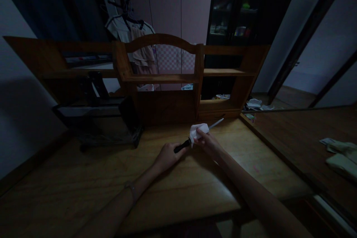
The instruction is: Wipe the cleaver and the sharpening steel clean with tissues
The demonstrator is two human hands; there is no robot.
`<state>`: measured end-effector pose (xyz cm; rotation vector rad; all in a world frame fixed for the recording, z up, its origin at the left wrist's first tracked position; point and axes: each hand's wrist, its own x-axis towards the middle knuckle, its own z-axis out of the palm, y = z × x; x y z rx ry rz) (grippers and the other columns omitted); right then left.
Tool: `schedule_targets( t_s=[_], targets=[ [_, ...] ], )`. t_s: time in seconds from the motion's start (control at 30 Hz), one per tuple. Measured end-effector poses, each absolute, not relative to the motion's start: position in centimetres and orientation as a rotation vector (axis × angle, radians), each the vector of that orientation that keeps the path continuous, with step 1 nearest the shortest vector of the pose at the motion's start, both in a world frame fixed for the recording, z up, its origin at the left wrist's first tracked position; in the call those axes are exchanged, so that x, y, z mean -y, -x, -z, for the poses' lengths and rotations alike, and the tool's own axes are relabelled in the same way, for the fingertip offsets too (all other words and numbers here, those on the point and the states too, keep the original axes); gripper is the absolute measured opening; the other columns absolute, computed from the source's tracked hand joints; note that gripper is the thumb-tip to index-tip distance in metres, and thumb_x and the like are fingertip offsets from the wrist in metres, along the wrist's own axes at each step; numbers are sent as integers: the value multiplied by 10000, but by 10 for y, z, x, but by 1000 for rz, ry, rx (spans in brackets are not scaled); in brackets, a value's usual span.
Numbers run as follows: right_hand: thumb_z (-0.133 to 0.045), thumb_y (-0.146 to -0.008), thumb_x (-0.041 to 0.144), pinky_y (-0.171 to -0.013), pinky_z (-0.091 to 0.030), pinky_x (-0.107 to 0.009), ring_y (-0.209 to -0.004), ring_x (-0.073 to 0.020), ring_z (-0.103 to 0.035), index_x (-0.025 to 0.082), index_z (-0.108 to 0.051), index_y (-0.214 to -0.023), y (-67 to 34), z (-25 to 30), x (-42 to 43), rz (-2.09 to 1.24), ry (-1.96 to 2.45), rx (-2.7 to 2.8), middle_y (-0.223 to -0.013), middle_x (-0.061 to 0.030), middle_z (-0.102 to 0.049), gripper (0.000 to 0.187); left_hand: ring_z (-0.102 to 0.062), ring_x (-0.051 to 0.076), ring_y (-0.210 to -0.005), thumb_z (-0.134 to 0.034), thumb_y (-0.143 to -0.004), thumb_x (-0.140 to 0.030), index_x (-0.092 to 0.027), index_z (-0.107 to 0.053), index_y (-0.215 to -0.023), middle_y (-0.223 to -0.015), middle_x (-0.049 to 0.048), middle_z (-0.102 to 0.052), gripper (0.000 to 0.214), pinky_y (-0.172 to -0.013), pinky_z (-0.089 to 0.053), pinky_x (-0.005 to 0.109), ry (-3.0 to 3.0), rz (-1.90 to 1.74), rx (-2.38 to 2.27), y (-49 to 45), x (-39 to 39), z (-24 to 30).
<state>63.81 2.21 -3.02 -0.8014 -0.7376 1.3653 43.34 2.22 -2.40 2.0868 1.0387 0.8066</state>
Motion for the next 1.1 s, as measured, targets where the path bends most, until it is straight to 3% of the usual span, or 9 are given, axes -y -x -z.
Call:
schedule_targets(
  t_s=[0.13, 0.37, 0.5, 0.7, 0.9, 1.1],
  targets=[
    [-805, -714, 361, -666, -575, -248, -797, -185, -653, 179, -650, -850, -641, 33, -28, -1395, 801, 572, -851, -52, -690, 275, -584, 170, -639, -531, -827, -579, -124, -735, -846, -730, 44, -689, 499, -550, -329, 233, -2083, -797, -1051, -434, -24, 24],
    [-683, -810, 510, -759, -585, -290, -1012, -219, -635, 203, -627, -925, -652, 40, -36, -1353, 754, 507, -1029, -78, -686, 333, -600, 177, -646, -541, -832, -566, -136, -742, -895, -756, 55, -706, 479, -562, -344, 244, -2092, -783, -1041, -433, -26, 29],
    [-701, -801, 487, -819, -565, -288, -1026, -204, -623, 198, -631, -932, -653, 45, -37, -1403, 719, 548, -1046, -74, -678, 325, -591, 174, -633, -541, -825, -576, -123, -744, -864, -724, 54, -695, 498, -561, -348, 243, -2068, -791, -1055, -433, -29, 33],
    [-772, -751, 362, -856, -527, -254, -946, -187, -644, 144, -663, -868, -645, 47, -33, -1548, 783, 706, -965, -103, -685, 270, -594, 180, -657, -548, -814, -576, -130, -748, -905, -748, 31, -694, 497, -570, -359, 237, -2008, -834, -1106, -432, -36, 37],
    [-788, -715, 434, -806, -531, -285, -851, -199, -648, 149, -690, -817, -641, 44, -27, -1458, 833, 776, -890, -98, -699, 318, -598, 187, -672, -545, -811, -582, -126, -750, -912, -750, 40, -697, 509, -580, -364, 238, -1992, -829, -1099, -432, -36, 34],
    [-792, -679, 377, -683, -496, -229, -736, -154, -610, 163, -654, -771, -647, 40, -28, -1291, 844, 697, -791, -45, -675, 270, -535, 147, -601, -533, -804, -602, -118, -748, -887, -698, 34, -657, 536, -537, -322, 227, -2005, -804, -1092, -430, -36, 30]
  ],
)
